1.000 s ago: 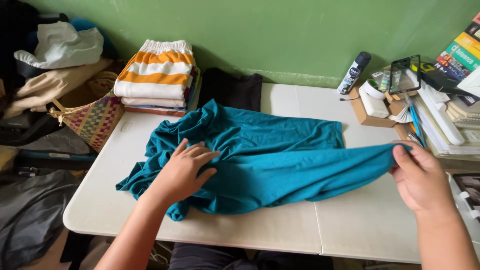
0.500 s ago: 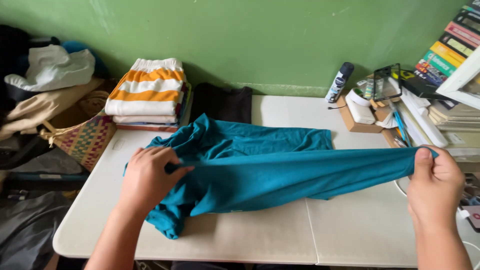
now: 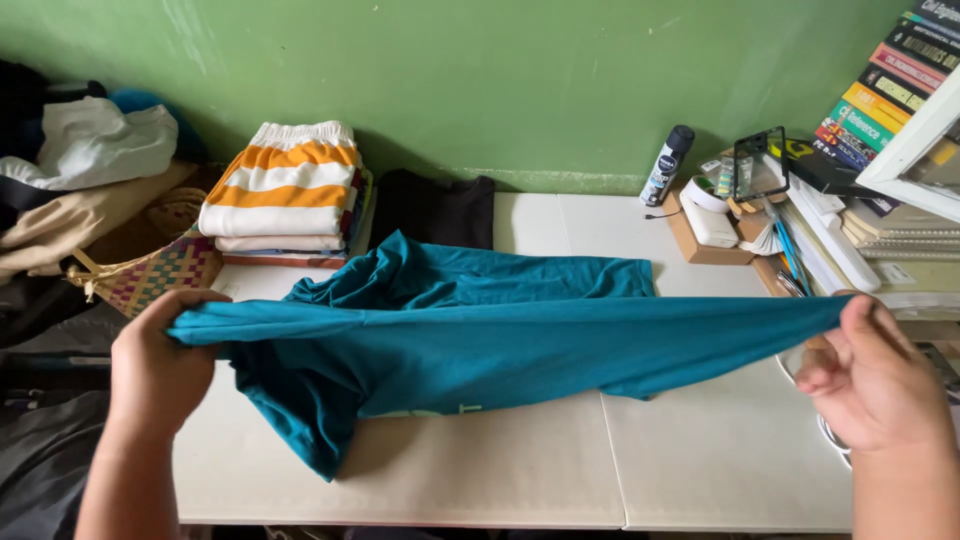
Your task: Folding a teal graphic t-shirt on a white table.
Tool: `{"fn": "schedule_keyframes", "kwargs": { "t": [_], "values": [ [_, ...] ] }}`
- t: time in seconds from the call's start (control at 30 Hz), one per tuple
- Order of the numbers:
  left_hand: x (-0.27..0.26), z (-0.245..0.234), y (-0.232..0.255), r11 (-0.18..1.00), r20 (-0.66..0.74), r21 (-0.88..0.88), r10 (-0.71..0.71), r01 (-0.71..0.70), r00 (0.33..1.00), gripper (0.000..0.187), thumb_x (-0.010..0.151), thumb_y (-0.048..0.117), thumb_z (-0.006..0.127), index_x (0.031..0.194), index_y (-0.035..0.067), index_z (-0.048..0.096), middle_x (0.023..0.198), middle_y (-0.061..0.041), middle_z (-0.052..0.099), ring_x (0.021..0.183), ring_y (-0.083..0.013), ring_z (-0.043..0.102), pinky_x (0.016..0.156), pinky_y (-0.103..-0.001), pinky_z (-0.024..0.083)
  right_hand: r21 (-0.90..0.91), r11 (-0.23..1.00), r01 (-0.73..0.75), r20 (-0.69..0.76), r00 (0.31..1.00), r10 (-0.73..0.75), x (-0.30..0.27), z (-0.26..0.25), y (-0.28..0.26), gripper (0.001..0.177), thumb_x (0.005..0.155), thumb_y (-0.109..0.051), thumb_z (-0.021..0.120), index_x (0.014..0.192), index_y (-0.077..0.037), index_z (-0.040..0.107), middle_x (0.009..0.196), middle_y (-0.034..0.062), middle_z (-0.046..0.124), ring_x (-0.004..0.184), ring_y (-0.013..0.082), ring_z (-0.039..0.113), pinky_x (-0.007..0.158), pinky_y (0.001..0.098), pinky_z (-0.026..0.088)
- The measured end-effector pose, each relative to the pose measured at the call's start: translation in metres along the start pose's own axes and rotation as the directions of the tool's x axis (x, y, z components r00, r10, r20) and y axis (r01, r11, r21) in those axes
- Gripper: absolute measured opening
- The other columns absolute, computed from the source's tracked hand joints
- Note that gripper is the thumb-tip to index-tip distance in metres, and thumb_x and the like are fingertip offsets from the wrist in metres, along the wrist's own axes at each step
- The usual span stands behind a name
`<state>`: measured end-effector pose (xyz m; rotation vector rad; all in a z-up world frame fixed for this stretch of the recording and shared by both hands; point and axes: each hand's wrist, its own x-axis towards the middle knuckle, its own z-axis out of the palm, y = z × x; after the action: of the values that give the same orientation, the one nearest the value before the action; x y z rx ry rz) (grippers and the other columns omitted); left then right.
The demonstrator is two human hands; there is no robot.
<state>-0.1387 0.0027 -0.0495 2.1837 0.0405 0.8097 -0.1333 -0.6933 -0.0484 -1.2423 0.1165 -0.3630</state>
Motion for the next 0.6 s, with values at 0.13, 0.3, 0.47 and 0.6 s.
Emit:
{"fn": "schedule_keyframes", "kwargs": {
  "t": [0.13,0.3,0.47,0.6],
  "values": [
    [0.009,-0.017,-0.043,0.903,0.131,-0.426,0.009,0.048,0.991,0.026,0.088,0.003,0.065,0.113,0.003,0.069,0.104,-0.005,0.073,0.091,-0.0145,0.067,0.079,-0.028,0.054,0.082,0.996,0.041,0.078,0.996,-0.048,-0.001,-0.005,-0.001,0.033,0.115,-0.047,0.056,0.097,-0.020,0.050,0.074,-0.0049,0.044,0.057,0.0108,0.040,0.060,0.0326,0.039],
    [0.028,-0.044,0.035,0.966,0.606,-0.170,-0.051,0.193,0.794,0.034,0.075,0.016,0.088,0.103,0.005,0.072,0.092,-0.009,0.076,0.083,-0.0193,0.071,0.076,-0.033,0.058,0.438,0.888,-0.138,0.388,0.921,-0.048,0.006,-0.027,0.000,0.034,0.118,-0.035,0.052,0.110,-0.002,0.057,0.082,0.0099,0.055,0.058,0.0159,0.041,0.057,0.0371,0.039],
    [0.061,-0.021,-0.006,0.723,0.488,0.680,-0.318,-0.125,0.813,0.027,0.077,0.026,0.078,0.101,0.015,0.080,0.098,-0.012,0.080,0.095,-0.0289,0.076,0.086,-0.040,0.060,-0.181,0.983,-0.013,0.299,0.952,0.067,0.019,0.019,0.011,0.018,0.100,-0.012,0.053,0.116,-0.003,0.056,0.098,0.0116,0.065,0.080,0.0290,0.065,0.070,0.0472,0.052],
    [0.097,0.000,0.003,0.773,0.311,0.618,-0.075,-0.141,0.948,0.028,0.090,0.029,0.065,0.109,0.014,0.078,0.104,-0.018,0.076,0.098,-0.0384,0.071,0.084,-0.047,0.057,-0.339,0.941,0.019,0.282,0.956,0.082,0.060,0.074,0.011,0.023,0.099,-0.004,0.051,0.121,0.002,0.049,0.112,0.0154,0.068,0.098,0.0356,0.073,0.090,0.0512,0.058]
  ]
}}
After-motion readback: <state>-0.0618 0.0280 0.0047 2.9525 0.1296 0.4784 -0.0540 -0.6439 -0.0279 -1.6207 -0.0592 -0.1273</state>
